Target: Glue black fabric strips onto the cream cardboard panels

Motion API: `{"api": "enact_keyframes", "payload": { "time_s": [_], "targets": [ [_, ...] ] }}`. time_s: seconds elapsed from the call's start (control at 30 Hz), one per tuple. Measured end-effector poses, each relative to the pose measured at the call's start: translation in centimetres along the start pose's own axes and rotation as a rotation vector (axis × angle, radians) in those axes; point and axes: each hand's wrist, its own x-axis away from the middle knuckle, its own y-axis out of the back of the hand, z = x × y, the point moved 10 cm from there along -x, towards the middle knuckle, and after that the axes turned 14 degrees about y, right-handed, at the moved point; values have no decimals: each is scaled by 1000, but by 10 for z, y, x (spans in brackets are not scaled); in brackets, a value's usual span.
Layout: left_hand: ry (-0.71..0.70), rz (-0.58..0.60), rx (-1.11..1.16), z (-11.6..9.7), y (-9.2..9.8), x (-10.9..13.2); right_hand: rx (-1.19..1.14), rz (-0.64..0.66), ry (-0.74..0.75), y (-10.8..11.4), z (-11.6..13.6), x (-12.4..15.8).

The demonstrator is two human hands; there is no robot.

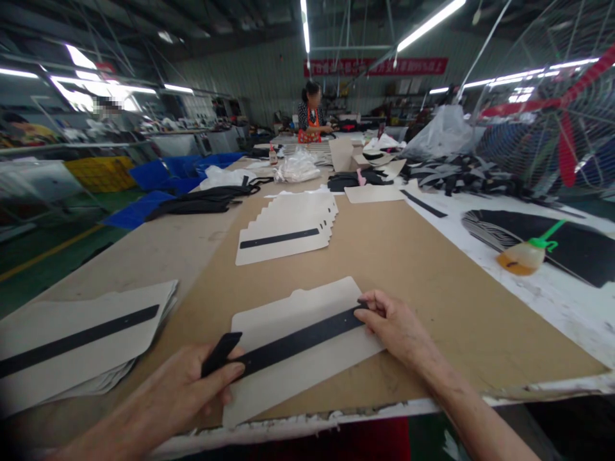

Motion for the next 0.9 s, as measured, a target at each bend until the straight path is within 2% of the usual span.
{"api": "enact_keyframes", "payload": {
  "time_s": [0.17,0.3,0.5,0.9],
  "targets": [
    [-12,-34,-8,4,2,-16,-4,21,-11,-7,-14,-22],
    [-10,-55,2,8,0,-24,-15,-8,-29,-9,-21,-22],
    [-16,-82,-84,3,1,-27,67,-9,-52,-8,-28,-24],
    [-35,-120,-118,5,1,-34,222,-59,-32,-2,-15,-23]
  ]
}}
